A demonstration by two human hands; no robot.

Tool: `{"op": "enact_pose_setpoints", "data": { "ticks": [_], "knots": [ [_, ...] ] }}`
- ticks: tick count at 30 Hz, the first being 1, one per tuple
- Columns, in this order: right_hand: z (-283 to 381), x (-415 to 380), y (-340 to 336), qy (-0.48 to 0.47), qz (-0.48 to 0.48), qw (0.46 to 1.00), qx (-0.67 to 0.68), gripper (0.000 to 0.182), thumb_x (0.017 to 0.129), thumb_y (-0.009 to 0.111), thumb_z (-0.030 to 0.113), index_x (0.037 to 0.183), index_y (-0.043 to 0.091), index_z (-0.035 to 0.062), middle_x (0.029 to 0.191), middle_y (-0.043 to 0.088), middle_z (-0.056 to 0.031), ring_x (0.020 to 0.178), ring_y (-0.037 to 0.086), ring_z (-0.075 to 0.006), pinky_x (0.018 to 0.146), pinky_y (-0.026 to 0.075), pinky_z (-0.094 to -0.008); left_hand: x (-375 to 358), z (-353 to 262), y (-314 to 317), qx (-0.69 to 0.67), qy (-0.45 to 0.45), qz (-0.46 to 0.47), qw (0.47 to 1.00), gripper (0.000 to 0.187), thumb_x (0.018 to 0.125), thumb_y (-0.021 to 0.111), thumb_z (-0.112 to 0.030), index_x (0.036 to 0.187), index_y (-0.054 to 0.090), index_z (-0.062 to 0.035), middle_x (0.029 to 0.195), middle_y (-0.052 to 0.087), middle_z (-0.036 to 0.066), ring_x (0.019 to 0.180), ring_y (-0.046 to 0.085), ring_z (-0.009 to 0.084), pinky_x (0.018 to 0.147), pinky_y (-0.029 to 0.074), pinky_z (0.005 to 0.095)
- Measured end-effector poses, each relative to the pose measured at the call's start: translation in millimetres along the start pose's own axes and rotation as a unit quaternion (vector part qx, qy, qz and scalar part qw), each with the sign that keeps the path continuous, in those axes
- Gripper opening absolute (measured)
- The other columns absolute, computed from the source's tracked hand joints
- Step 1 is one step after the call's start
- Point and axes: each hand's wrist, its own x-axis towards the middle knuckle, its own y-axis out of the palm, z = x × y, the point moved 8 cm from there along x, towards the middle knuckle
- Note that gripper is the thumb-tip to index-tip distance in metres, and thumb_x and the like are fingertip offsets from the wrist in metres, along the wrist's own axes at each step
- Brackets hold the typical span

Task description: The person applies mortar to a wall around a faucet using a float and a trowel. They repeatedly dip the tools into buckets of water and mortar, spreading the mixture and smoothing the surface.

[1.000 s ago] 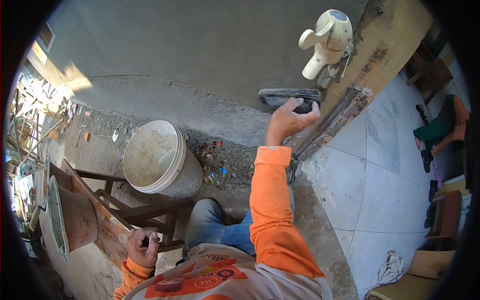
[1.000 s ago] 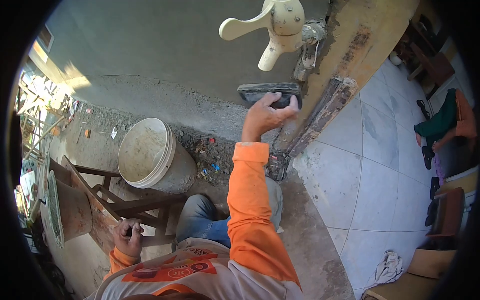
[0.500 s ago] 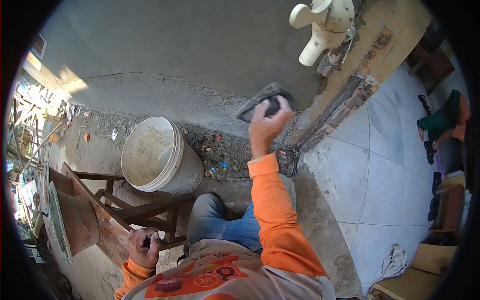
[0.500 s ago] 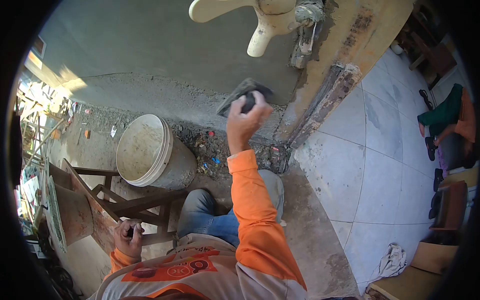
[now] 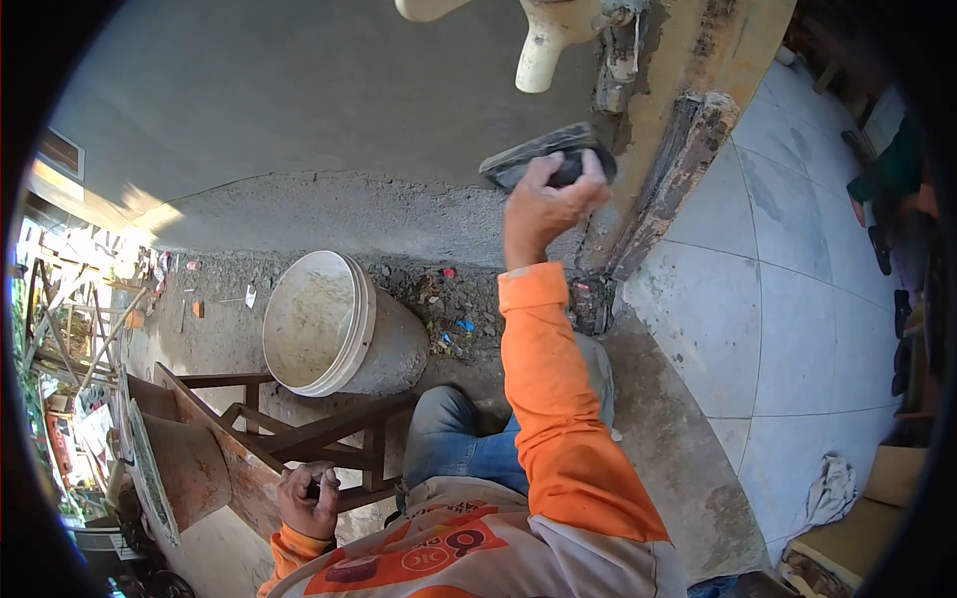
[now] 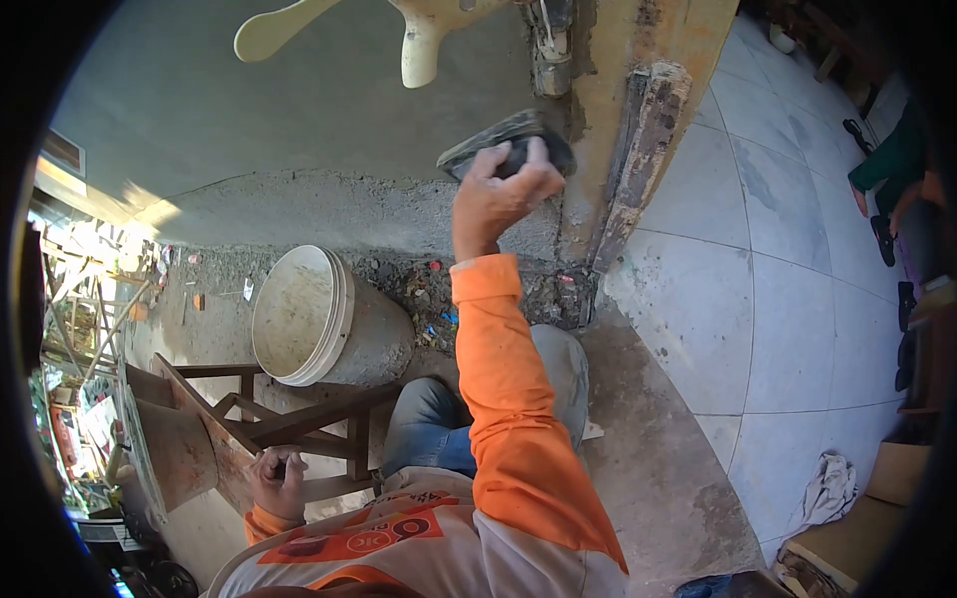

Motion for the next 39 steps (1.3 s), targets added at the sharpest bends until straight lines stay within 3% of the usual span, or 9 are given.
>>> {"op": "enact_pose_setpoints", "data": {
  "ticks": [3, 10, 13, 18, 23, 30, 35, 37, 39],
  "knots": [
    [16.2, -64.9, 38.4, -0.193, 0.314, 0.924, -0.101, 0.037, 0.078, 0.067, 0.007, 0.113, 0.057, 0.0082, 0.095, 0.047, -0.0145, 0.086, 0.052, -0.0299, 0.073, 0.045, -0.0406, -3.8, 4.9, -1.3, 0.004, 0.000, 0.004, 1.000, 0.006, 0.083, 0.061, -0.012, 0.082, 0.063, -0.0064, 0.063, 0.063, 0.005, 0.058, 0.060, 0.0221, 0.067, 0.041, 0.0344],
    [33.0, -10.4, 24.2, -0.325, 0.144, 0.930, -0.091, 0.044, 0.074, 0.070, 0.003, 0.115, 0.057, 0.0104, 0.095, 0.046, -0.0139, 0.086, 0.050, -0.0296, 0.070, 0.045, -0.0429, 1.0, -9.0, -4.1, 0.033, 0.035, -0.007, 0.999, 0.006, 0.082, 0.062, -0.012, 0.079, 0.064, -0.0074, 0.063, 0.063, 0.004, 0.058, 0.059, 0.0224, 0.067, 0.041, 0.0334],
    [-15.1, -45.4, 2.4, -0.283, 0.205, 0.931, -0.104, 0.042, 0.073, 0.071, 0.004, 0.113, 0.059, 0.0120, 0.094, 0.046, -0.0134, 0.084, 0.051, -0.0301, 0.069, 0.046, -0.0425, -3.0, -6.5, -9.3, 0.019, 0.024, -0.012, 0.999, 0.006, 0.082, 0.061, -0.011, 0.080, 0.064, -0.0069, 0.064, 0.063, 0.005, 0.058, 0.059, 0.0223, 0.067, 0.040, 0.0330],
    [65.1, -0.8, 32.9, -0.318, 0.173, 0.928, -0.086, 0.037, 0.073, 0.071, 0.006, 0.108, 0.061, 0.0126, 0.092, 0.046, -0.0131, 0.083, 0.051, -0.0314, 0.070, 0.048, -0.0422, -3.8, 0.1, -7.3, -0.030, 0.012, -0.031, 0.999, 0.007, 0.083, 0.061, -0.011, 0.080, 0.064, -0.0065, 0.063, 0.063, 0.005, 0.057, 0.058, 0.0227, 0.067, 0.040, 0.0332],
    [-16.6, -36.1, 4.7, -0.236, 0.233, 0.933, -0.137, 0.036, 0.074, 0.070, 0.006, 0.109, 0.061, 0.0123, 0.092, 0.047, -0.0144, 0.083, 0.053, -0.0322, 0.070, 0.047, -0.0429, -3.9, -5.5, -10.5, 0.015, 0.046, -0.022, 0.999, 0.008, 0.083, 0.061, -0.011, 0.076, 0.062, -0.0065, 0.063, 0.063, 0.005, 0.056, 0.056, 0.0239, 0.066, 0.041, 0.0341],
    [42.7, -15.5, 30.8, -0.255, 0.112, 0.960, -0.038, 0.039, 0.075, 0.070, 0.006, 0.112, 0.059, 0.0126, 0.094, 0.047, -0.0145, 0.083, 0.053, -0.0310, 0.068, 0.048, -0.0421, -5.4, 0.2, -8.5, -0.052, 0.028, -0.027, 0.998, 0.011, 0.084, 0.060, -0.011, 0.074, 0.060, -0.0060, 0.062, 0.063, 0.006, 0.058, 0.058, 0.0219, 0.065, 0.042, 0.0341],
    [-34.4, -36.5, 2.2, -0.213, 0.251, 0.940, -0.094, 0.037, 0.079, 0.067, 0.007, 0.114, 0.055, 0.0089, 0.099, 0.048, -0.0184, 0.086, 0.053, -0.0338, 0.071, 0.046, -0.0432, -2.5, -6.4, -8.1, -0.032, 0.059, -0.021, 0.998, 0.010, 0.084, 0.060, -0.011, 0.076, 0.059, -0.0052, 0.064, 0.063, 0.007, 0.058, 0.059, 0.0213, 0.065, 0.042, 0.0341],
    [-35.0, 2.6, -27.7, -0.075, 0.030, 0.995, -0.066, 0.038, 0.079, 0.066, 0.007, 0.115, 0.054, 0.0081, 0.096, 0.048, -0.0176, 0.087, 0.052, -0.0348, 0.076, 0.046, -0.0447, -4.1, 1.4, -4.1, -0.060, 0.034, -0.017, 0.997, 0.009, 0.085, 0.061, -0.012, 0.078, 0.059, -0.0063, 0.065, 0.063, 0.006, 0.056, 0.058, 0.0210, 0.066, 0.040, 0.0337],
    [-23.2, 0.4, -9.6, -0.069, 0.017, 0.996, -0.057, 0.037, 0.079, 0.065, 0.006, 0.115, 0.054, 0.0071, 0.097, 0.048, -0.0182, 0.088, 0.052, -0.0352, 0.076, 0.046, -0.0447, -2.6, -7.4, -6.2, -0.022, 0.042, -0.010, 0.999, 0.009, 0.085, 0.061, -0.013, 0.077, 0.059, -0.0068, 0.065, 0.063, 0.006, 0.056, 0.058, 0.0212, 0.067, 0.040, 0.0337]
  ]
}}
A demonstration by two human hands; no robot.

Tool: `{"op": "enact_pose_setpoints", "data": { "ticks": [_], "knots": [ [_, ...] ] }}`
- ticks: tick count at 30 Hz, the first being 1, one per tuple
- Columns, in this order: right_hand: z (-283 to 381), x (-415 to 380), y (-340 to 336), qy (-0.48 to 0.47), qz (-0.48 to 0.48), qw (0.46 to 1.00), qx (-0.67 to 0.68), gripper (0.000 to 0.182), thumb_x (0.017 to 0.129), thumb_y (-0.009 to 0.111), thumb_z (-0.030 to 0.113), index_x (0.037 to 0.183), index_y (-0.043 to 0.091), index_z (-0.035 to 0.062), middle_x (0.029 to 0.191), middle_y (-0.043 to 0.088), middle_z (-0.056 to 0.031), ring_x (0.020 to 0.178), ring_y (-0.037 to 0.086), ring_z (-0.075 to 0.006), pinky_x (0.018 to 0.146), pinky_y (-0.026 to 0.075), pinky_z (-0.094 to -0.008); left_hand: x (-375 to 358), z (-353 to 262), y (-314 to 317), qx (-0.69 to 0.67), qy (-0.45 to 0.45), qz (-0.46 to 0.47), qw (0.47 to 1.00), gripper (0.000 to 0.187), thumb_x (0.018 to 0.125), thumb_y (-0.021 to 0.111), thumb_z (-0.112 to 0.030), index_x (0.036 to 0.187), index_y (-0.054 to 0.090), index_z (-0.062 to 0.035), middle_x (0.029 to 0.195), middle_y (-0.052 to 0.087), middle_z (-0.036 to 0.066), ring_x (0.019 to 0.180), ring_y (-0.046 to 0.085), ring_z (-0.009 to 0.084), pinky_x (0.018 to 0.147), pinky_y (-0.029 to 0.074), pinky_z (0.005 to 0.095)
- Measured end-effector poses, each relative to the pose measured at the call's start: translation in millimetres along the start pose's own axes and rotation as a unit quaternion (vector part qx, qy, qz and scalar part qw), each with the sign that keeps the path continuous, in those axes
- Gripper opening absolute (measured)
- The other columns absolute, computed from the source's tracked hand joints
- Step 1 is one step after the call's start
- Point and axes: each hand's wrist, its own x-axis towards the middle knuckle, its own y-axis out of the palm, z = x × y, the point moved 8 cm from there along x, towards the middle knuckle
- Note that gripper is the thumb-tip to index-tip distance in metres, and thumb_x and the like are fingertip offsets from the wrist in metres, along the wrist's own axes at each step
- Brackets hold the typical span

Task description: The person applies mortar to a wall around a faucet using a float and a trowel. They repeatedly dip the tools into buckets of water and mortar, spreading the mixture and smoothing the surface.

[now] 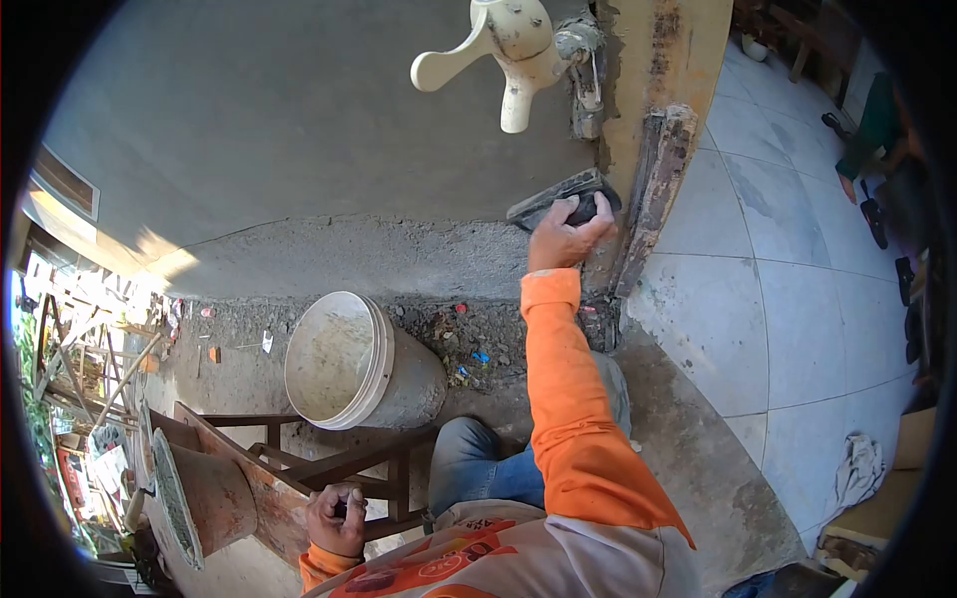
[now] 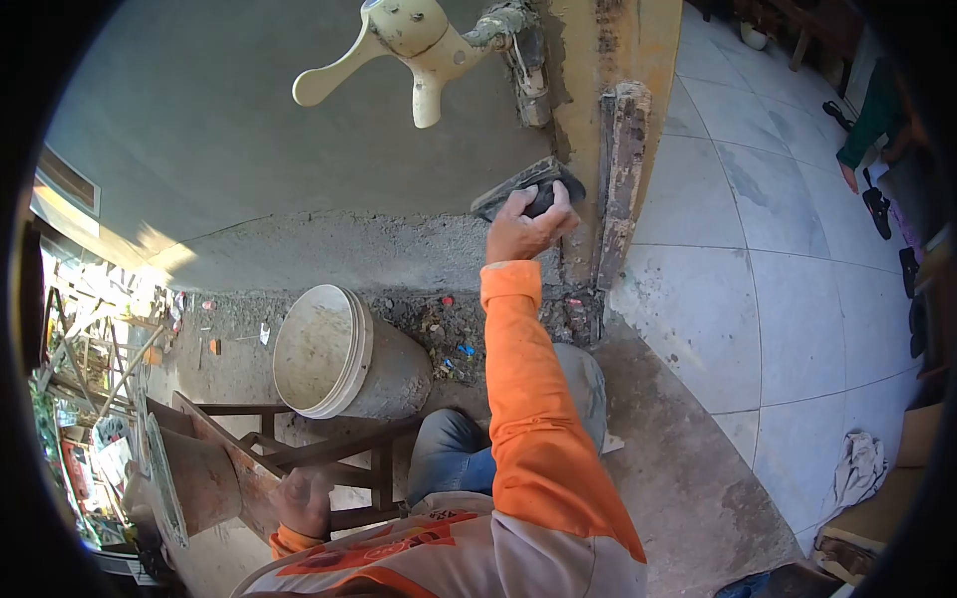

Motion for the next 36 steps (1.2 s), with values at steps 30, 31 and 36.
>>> {"op": "enact_pose_setpoints", "data": {
  "ticks": [30, 31, 36],
  "knots": [
    [9.0, -71.1, 39.1, -0.061, 0.311, 0.948, -0.013, 0.032, 0.081, 0.064, 0.010, 0.111, 0.052, 0.0031, 0.103, 0.050, -0.0197, 0.093, 0.052, -0.0345, 0.081, 0.044, -0.0434, 4.3, -11.4, 6.0, 0.061, 0.021, 0.012, 0.998, 0.014, 0.086, 0.061, -0.015, 0.075, 0.059, -0.0067, 0.061, 0.062, 0.005, 0.054, 0.057, 0.0210, 0.064, 0.039, 0.0326],
    [5.5, -67.8, 32.3, -0.060, 0.307, 0.950, -0.017, 0.032, 0.081, 0.064, 0.010, 0.111, 0.052, 0.0031, 0.103, 0.050, -0.0197, 0.093, 0.052, -0.0345, 0.081, 0.044, -0.0434, 4.0, -10.7, 5.5, 0.068, 0.027, 0.015, 0.997, 0.014, 0.086, 0.061, -0.015, 0.075, 0.059, -0.0067, 0.061, 0.062, 0.006, 0.054, 0.057, 0.0216, 0.064, 0.039, 0.0330],
    [-14.6, -23.5, 2.2, 0.073, 0.044, 0.996, 0.038, 0.032, 0.082, 0.062, 0.008, 0.112, 0.050, 0.0061, 0.102, 0.049, -0.0212, 0.088, 0.053, -0.0379, 0.078, 0.046, -0.0457, 1.1, -1.0, 5.4, 0.069, 0.005, 0.016, 0.997, 0.018, 0.086, 0.061, -0.017, 0.071, 0.059, -0.0062, 0.061, 0.061, 0.006, 0.055, 0.057, 0.0241, 0.066, 0.039, 0.0357]
  ]
}}
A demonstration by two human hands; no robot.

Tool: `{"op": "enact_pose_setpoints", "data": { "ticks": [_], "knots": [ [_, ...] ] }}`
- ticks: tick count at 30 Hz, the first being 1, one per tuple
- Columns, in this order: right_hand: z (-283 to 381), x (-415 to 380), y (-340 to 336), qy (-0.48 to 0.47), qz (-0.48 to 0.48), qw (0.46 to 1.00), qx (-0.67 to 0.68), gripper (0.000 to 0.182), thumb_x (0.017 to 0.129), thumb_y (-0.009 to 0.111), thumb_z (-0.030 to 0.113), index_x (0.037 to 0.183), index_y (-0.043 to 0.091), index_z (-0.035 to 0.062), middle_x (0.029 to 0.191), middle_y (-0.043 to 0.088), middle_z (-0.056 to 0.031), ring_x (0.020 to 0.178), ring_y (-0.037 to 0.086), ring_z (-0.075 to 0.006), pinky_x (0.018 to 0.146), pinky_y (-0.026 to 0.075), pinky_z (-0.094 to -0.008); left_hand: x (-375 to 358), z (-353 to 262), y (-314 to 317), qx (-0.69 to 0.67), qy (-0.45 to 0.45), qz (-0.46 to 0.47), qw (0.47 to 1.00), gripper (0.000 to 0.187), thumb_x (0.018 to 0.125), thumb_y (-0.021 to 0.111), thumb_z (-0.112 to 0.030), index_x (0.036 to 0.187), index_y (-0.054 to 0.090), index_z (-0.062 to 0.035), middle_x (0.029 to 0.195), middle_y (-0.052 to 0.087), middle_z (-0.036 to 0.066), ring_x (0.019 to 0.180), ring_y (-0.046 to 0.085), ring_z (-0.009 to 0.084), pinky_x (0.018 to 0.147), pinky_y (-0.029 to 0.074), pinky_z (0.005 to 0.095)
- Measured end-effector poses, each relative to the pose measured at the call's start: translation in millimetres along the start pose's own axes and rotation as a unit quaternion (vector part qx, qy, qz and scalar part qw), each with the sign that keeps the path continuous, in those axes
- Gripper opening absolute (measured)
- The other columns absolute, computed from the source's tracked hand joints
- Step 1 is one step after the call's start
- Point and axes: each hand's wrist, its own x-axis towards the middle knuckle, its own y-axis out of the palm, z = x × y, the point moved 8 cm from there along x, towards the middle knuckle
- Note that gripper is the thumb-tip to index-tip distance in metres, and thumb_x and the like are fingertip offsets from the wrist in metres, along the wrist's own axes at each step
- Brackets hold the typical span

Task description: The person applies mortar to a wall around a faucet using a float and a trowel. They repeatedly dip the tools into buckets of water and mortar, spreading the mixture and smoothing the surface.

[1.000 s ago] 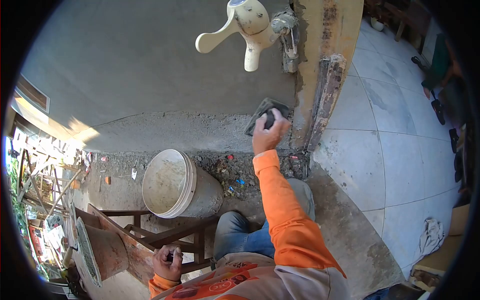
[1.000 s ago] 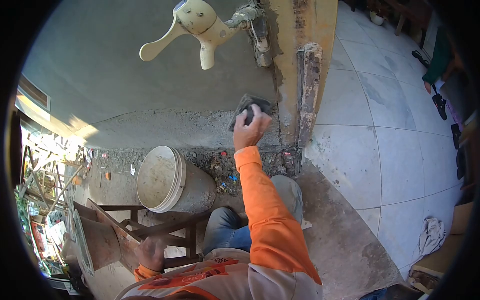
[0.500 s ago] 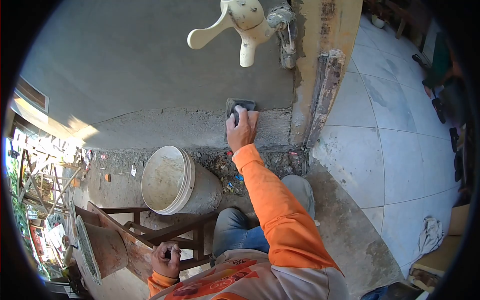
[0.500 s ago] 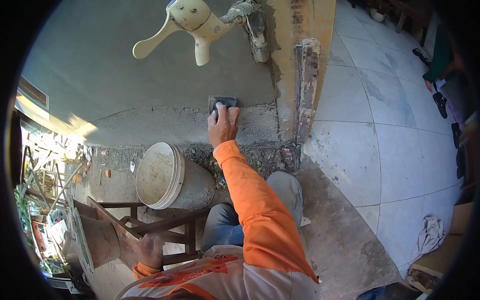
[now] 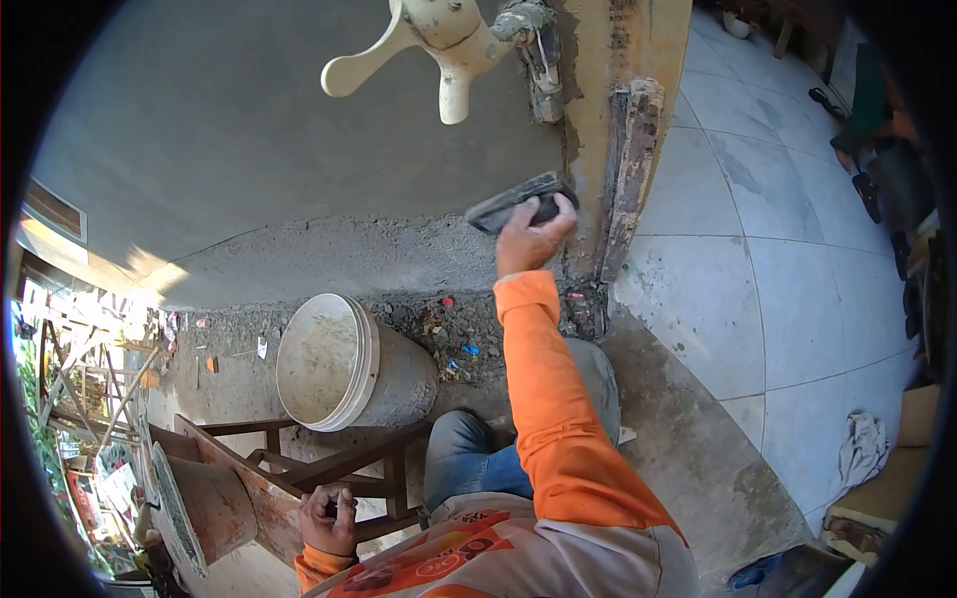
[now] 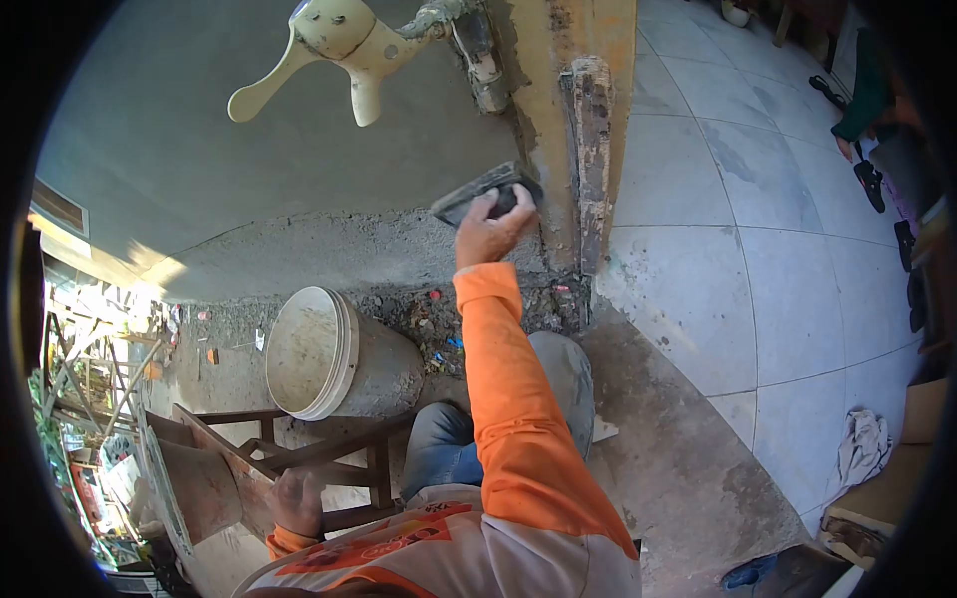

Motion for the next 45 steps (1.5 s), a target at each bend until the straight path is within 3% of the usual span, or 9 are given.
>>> {"op": "enact_pose_setpoints", "data": {
  "ticks": [3, 9, 13, 19, 23, 28, 31, 39, 45],
  "knots": [
    [19.9, -53.0, 43.2, -0.145, 0.298, 0.940, -0.086, 0.032, 0.080, 0.065, 0.010, 0.109, 0.052, 0.0098, 0.099, 0.052, -0.0196, 0.096, 0.052, -0.0367, 0.082, 0.043, -0.0455, 3.9, -11.5, -0.5, 0.001, -0.004, -0.002, 1.000, 0.020, 0.085, 0.061, -0.017, 0.069, 0.058, -0.0057, 0.061, 0.060, 0.006, 0.055, 0.057, 0.0252, 0.066, 0.039, 0.0369],
    [-16.5, 29.0, -12.4, 0.148, -0.038, 0.978, 0.145, 0.034, 0.079, 0.065, 0.012, 0.109, 0.051, 0.0039, 0.104, 0.051, -0.0212, 0.100, 0.050, -0.0376, 0.089, 0.041, -0.0466, 0.6, -11.9, -7.4, 0.021, 0.004, -0.016, 1.000, 0.019, 0.085, 0.061, -0.016, 0.070, 0.059, -0.0056, 0.062, 0.060, 0.007, 0.055, 0.056, 0.0245, 0.065, 0.039, 0.0355],
    [-3.9, -37.3, 30.5, -0.050, 0.182, 0.980, -0.055, 0.034, 0.084, 0.061, 0.012, 0.113, 0.046, 0.0020, 0.107, 0.050, -0.0214, 0.097, 0.053, -0.0355, 0.086, 0.043, -0.0440, 2.0, -8.4, -3.3, -0.018, 0.005, -0.005, 1.000, 0.014, 0.084, 0.062, -0.014, 0.073, 0.060, -0.0061, 0.062, 0.059, 0.006, 0.054, 0.055, 0.0237, 0.064, 0.038, 0.0353],
    [-16.7, 21.8, -11.5, 0.237, -0.019, 0.969, 0.069, 0.038, 0.086, 0.057, 0.012, 0.119, 0.040, 0.0046, 0.109, 0.048, -0.0233, 0.098, 0.052, -0.0374, 0.085, 0.044, -0.0483, -3.1, 2.8, -5.8, -0.012, 0.003, -0.028, 1.000, 0.012, 0.084, 0.061, -0.012, 0.074, 0.060, -0.0053, 0.060, 0.060, 0.006, 0.054, 0.055, 0.0228, 0.065, 0.039, 0.0344],
    [8.4, -66.8, 46.5, -0.092, 0.266, 0.956, -0.082, 0.039, 0.089, 0.055, 0.014, 0.122, 0.036, 0.0054, 0.104, 0.054, -0.0212, 0.087, 0.057, -0.0286, 0.078, 0.048, -0.0377, -2.5, 6.0, -4.5, -0.066, -0.025, -0.020, 0.997, 0.013, 0.084, 0.061, -0.013, 0.073, 0.060, -0.0062, 0.060, 0.060, 0.005, 0.054, 0.056, 0.0224, 0.065, 0.039, 0.0335],
    [-22.0, 10.2, -14.7, 0.220, -0.061, 0.971, 0.076, 0.031, 0.091, 0.053, 0.010, 0.116, 0.037, 0.0009, 0.104, 0.053, -0.0180, 0.089, 0.056, -0.0214, 0.076, 0.047, -0.0324, -2.1, 2.8, -10.7, -0.035, 0.010, -0.043, 0.998, 0.010, 0.080, 0.062, -0.013, 0.073, 0.061, -0.0063, 0.063, 0.060, 0.006, 0.057, 0.055, 0.0253, 0.062, 0.040, 0.0344],
    [-0.5, -26.6, 33.4, -0.013, 0.125, 0.988, -0.093, 0.031, 0.091, 0.052, 0.008, 0.116, 0.036, 0.0002, 0.101, 0.054, -0.0164, 0.085, 0.056, -0.0192, 0.074, 0.047, -0.0323, -0.1, 2.2, -13.8, -0.040, -0.002, -0.028, 0.999, 0.007, 0.079, 0.062, -0.013, 0.075, 0.062, -0.0071, 0.065, 0.060, 0.007, 0.058, 0.055, 0.0268, 0.059, 0.040, 0.0351],
    [145.5, -201.0, 19.1, 0.414, 0.597, 0.553, 0.407, 0.035, 0.094, 0.046, 0.006, 0.128, 0.037, 0.0055, 0.113, 0.056, -0.0087, 0.101, 0.057, -0.0170, 0.088, 0.048, -0.0331, -6.8, 6.5, -37.2, -0.124, 0.029, -0.130, 0.983, 0.018, 0.081, 0.062, -0.016, 0.094, 0.064, -0.0031, 0.072, 0.060, 0.010, 0.062, 0.058, 0.0276, 0.059, 0.046, 0.0353],
    [263.2, -236.2, 4.7, 0.385, 0.748, 0.262, 0.472, 0.045, 0.095, 0.050, 0.023, 0.135, 0.040, 0.0049, 0.130, 0.052, -0.0117, 0.116, 0.053, -0.0262, 0.100, 0.043, -0.0418, -13.8, 12.6, -19.6, -0.078, 0.032, -0.012, 0.996, 0.024, 0.083, 0.062, -0.025, 0.096, 0.063, -0.0045, 0.082, 0.064, 0.010, 0.073, 0.063, 0.0274, 0.066, 0.048, 0.0385]
  ]
}}
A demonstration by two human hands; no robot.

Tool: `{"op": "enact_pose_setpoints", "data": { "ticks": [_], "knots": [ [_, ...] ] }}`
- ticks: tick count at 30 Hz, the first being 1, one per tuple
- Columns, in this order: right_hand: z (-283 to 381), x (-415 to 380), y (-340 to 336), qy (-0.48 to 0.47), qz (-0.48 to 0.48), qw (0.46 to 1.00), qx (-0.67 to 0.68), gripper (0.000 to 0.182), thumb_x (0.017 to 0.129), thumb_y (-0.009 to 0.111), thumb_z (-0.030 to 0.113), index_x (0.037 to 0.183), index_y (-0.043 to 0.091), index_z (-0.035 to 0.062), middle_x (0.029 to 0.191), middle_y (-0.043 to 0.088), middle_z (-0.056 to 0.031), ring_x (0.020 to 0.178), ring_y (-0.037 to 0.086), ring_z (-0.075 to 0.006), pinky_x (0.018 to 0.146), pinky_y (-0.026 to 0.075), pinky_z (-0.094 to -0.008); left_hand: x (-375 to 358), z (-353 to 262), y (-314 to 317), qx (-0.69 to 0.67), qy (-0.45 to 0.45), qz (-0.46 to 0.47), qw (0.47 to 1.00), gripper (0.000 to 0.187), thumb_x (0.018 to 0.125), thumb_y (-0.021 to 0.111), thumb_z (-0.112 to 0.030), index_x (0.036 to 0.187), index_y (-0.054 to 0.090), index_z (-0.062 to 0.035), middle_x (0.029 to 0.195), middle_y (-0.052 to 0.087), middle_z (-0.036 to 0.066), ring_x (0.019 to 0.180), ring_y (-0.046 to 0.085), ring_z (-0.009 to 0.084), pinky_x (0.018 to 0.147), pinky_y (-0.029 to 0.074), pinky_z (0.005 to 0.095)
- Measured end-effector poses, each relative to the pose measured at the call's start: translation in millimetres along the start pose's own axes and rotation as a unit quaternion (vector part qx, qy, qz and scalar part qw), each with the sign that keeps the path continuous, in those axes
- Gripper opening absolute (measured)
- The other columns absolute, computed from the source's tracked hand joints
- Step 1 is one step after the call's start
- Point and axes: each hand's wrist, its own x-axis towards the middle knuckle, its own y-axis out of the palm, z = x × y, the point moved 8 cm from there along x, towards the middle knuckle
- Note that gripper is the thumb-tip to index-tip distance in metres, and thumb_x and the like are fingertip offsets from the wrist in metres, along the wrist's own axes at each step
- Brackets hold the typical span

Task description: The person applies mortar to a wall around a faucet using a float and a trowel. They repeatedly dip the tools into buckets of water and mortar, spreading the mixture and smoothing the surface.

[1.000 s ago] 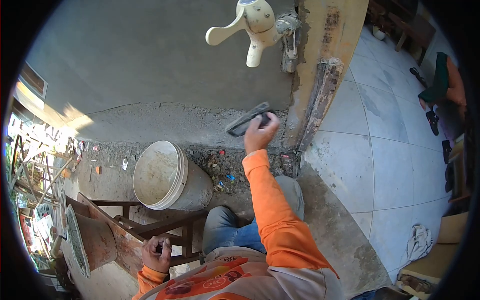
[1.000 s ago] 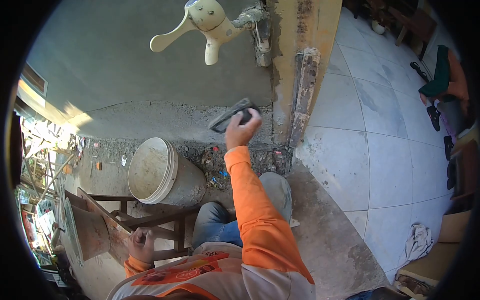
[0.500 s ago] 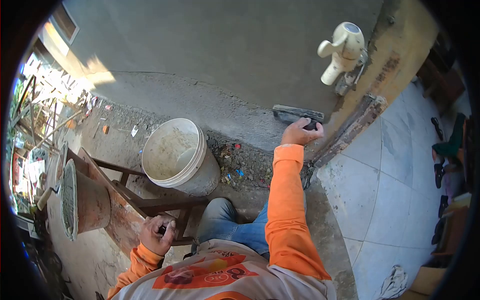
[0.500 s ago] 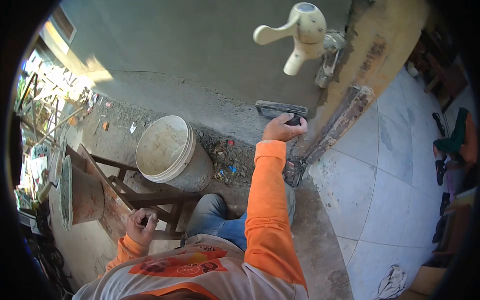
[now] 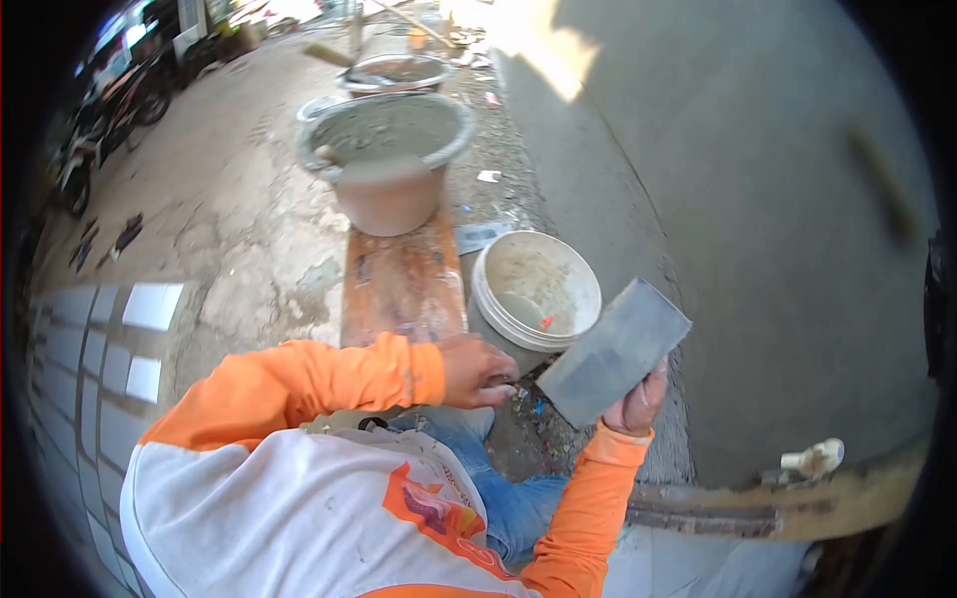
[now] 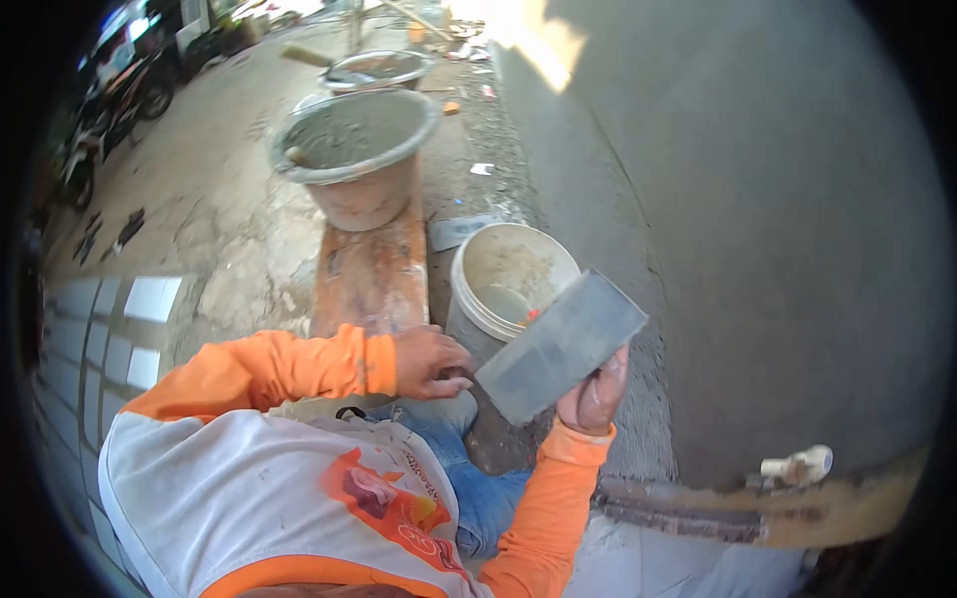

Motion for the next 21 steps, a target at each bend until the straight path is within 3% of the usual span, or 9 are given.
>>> {"op": "enact_pose_setpoints", "data": {
  "ticks": [2, 3, 5, 10, 14, 16, 18, 19, 21],
  "knots": [
    [-20.9, 20.1, 12.1, 0.101, -0.040, 0.992, 0.058, 0.052, 0.092, 0.053, 0.019, 0.137, 0.034, 0.0048, 0.128, 0.050, -0.0130, 0.117, 0.052, -0.0249, 0.098, 0.045, -0.0413, -6.3, -13.9, 1.6, 0.058, 0.100, -0.050, 0.992, 0.021, 0.084, 0.059, -0.028, 0.087, 0.061, -0.0074, 0.079, 0.062, 0.007, 0.077, 0.062, 0.0253, 0.069, 0.045, 0.0394],
    [-31.5, 34.4, 23.7, 0.119, -0.049, 0.991, 0.039, 0.044, 0.093, 0.050, 0.015, 0.133, 0.037, 0.0038, 0.125, 0.052, -0.0127, 0.115, 0.053, -0.0247, 0.098, 0.045, -0.0413, -7.7, -11.2, 0.6, 0.062, 0.087, -0.065, 0.992, 0.021, 0.084, 0.059, -0.028, 0.087, 0.061, -0.0074, 0.079, 0.062, 0.007, 0.077, 0.062, 0.0253, 0.069, 0.045, 0.0394],
    [-67.4, 56.9, 42.1, 0.146, -0.038, 0.988, 0.011, 0.040, 0.093, 0.047, 0.013, 0.132, 0.038, 0.0038, 0.124, 0.052, -0.0123, 0.114, 0.053, -0.0247, 0.098, 0.045, -0.0408, -19.5, -34.8, 9.4, 0.075, 0.239, -0.041, 0.967, 0.019, 0.084, 0.059, -0.028, 0.079, 0.058, -0.0102, 0.074, 0.058, 0.005, 0.074, 0.059, 0.0238, 0.068, 0.042, 0.0390],
    [-193.2, 70.4, 60.4, 0.326, -0.027, 0.945, 0.017, 0.026, 0.096, 0.037, 0.007, 0.120, 0.043, 0.0033, 0.118, 0.054, -0.0127, 0.107, 0.057, -0.0255, 0.091, 0.050, -0.0444, -76.8, -78.6, 2.6, -0.008, 0.364, -0.041, 0.930, 0.022, 0.084, 0.060, -0.026, 0.071, 0.053, -0.0098, 0.072, 0.058, 0.006, 0.072, 0.058, 0.0244, 0.067, 0.041, 0.0398],
    [-231.9, 80.5, 61.1, 0.364, -0.032, 0.931, -0.016, 0.021, 0.094, 0.042, 0.008, 0.114, 0.044, 0.0028, 0.108, 0.058, -0.0120, 0.097, 0.062, -0.0250, 0.085, 0.053, -0.0448, -119.3, -45.7, -87.1, -0.099, 0.289, -0.300, 0.904, 0.015, 0.083, 0.064, -0.015, 0.091, 0.067, -0.0037, 0.070, 0.060, 0.004, 0.060, 0.056, 0.0222, 0.058, 0.042, 0.0337],
    [-214.5, 79.3, 49.7, 0.390, -0.054, 0.849, -0.353, 0.017, 0.091, 0.052, 0.009, 0.105, 0.049, 0.0024, 0.087, 0.060, -0.0062, 0.073, 0.063, -0.0184, 0.063, 0.054, -0.0331, -152.8, -14.2, -145.8, -0.039, 0.202, -0.446, 0.871, 0.017, 0.081, 0.061, -0.012, 0.091, 0.069, -0.0016, 0.073, 0.064, 0.007, 0.059, 0.058, 0.0220, 0.057, 0.045, 0.0336],
    [-214.0, 87.0, 18.3, 0.351, 0.033, 0.828, -0.436, 0.012, 0.089, 0.056, 0.012, 0.096, 0.049, 0.0045, 0.080, 0.057, -0.0042, 0.064, 0.058, -0.0137, 0.054, 0.049, -0.0281, -183.0, 14.0, -205.6, 0.052, 0.056, -0.562, 0.823, 0.015, 0.079, 0.055, -0.006, 0.087, 0.067, -0.0018, 0.070, 0.063, 0.008, 0.060, 0.058, 0.0166, 0.056, 0.047, 0.0274],
    [-212.8, 91.8, 13.5, 0.300, 0.112, 0.796, -0.514, 0.012, 0.088, 0.060, 0.014, 0.087, 0.050, 0.0066, 0.073, 0.054, -0.0022, 0.055, 0.053, -0.0090, 0.044, 0.044, -0.0232, -186.1, 29.0, -236.4, 0.079, -0.001, -0.594, 0.801, 0.015, 0.081, 0.056, -0.007, 0.091, 0.065, -0.0019, 0.071, 0.062, 0.007, 0.059, 0.057, 0.0147, 0.056, 0.046, 0.0264],
    [-198.8, 88.3, 19.4, 0.347, 0.088, 0.803, -0.476, 0.011, 0.088, 0.060, 0.013, 0.087, 0.052, 0.0063, 0.069, 0.052, -0.0008, 0.054, 0.050, -0.0077, 0.045, 0.041, -0.0222, -165.5, 50.8, -291.1, 0.172, -0.112, -0.503, 0.840, 0.019, 0.081, 0.063, -0.014, 0.097, 0.063, -0.0028, 0.073, 0.062, 0.007, 0.059, 0.056, 0.0171, 0.056, 0.045, 0.0276]
  ]
}}
